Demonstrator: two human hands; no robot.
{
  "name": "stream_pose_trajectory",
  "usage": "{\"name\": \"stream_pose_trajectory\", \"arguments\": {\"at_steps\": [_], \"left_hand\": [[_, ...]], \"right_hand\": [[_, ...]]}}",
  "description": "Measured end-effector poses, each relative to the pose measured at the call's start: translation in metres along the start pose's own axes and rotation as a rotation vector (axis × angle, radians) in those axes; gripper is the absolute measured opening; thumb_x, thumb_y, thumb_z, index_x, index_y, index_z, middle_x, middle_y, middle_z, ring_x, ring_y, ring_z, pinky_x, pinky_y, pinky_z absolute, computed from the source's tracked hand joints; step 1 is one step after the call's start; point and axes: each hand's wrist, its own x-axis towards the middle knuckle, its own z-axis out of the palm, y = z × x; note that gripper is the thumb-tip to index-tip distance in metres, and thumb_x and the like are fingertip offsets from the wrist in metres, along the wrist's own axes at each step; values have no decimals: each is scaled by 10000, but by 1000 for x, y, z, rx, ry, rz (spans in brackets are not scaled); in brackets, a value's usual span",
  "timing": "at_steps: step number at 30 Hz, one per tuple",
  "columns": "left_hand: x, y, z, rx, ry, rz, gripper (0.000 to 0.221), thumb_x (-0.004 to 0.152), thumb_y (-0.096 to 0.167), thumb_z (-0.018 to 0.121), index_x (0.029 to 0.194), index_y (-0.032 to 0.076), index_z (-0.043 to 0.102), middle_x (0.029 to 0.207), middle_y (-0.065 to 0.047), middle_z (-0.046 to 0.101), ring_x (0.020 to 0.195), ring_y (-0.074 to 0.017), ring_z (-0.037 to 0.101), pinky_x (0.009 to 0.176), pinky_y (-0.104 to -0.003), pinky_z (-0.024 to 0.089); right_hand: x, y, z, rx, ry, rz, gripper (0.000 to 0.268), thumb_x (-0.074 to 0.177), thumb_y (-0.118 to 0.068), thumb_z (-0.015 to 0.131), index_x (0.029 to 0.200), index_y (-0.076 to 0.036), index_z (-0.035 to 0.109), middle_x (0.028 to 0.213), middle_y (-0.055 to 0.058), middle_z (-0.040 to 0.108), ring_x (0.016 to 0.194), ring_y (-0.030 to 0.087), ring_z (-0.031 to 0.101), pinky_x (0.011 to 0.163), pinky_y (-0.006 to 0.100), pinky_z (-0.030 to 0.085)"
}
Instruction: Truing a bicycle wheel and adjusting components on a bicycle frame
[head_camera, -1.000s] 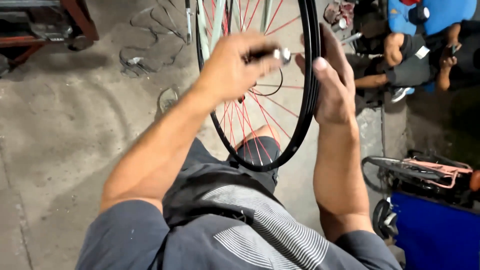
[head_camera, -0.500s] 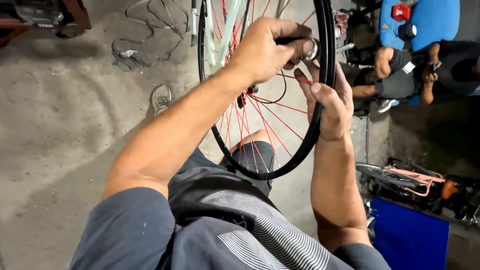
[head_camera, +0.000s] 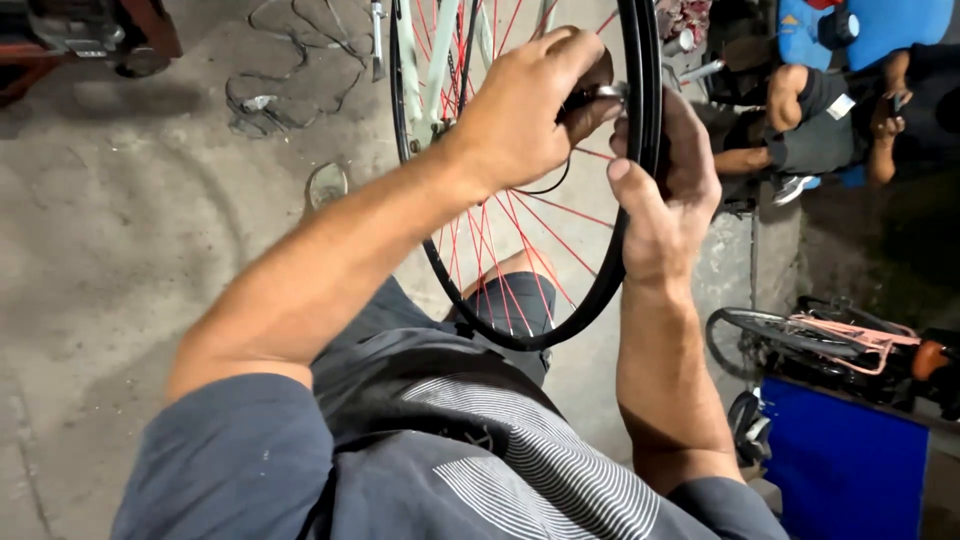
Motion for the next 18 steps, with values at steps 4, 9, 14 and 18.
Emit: {"name": "stream_pose_trajectory", "arguments": {"at_steps": [4, 9, 14, 18], "left_hand": [[-12, 10, 23, 87, 217, 49, 207, 1020, 198, 610, 1001, 52, 464, 927, -133, 538, 708, -369, 621, 604, -528, 516], [-24, 25, 38, 107, 422, 22, 219, 991, 174, 669, 900, 86, 490, 859, -45, 532, 698, -253, 582, 595, -429, 492], [-33, 20, 50, 31, 447, 84, 205, 967, 146, 750, 928, 54, 571, 880, -49, 613, 705, -182, 622, 578, -346, 550], [-52, 0, 69, -135, 336, 11, 271, 832, 305, 866, 870, 169, 635, 894, -43, 648, 854, -317, 723, 719, -416, 580]], "right_hand": [[1, 12, -2, 63, 9, -20, 600, 967, -97, 753, 1495, 70, 522, 1262, 178, 706, 1048, 190, 649, 1002, 300, 547], [-8, 15, -10, 72, -91, 12, 734, 954, -212, 711, 1578, 57, 434, 1274, 141, 640, 1054, 184, 588, 1000, 287, 512], [-24, 19, -18, 173, -121, 18, 772, 958, -209, 720, 1604, 33, 375, 1496, 205, 552, 1288, 250, 544, 1115, 355, 486], [-30, 22, -21, 197, -93, 31, 853, 947, -318, 765, 1619, 22, 365, 1512, 263, 497, 1357, 335, 530, 1199, 595, 444]]}}
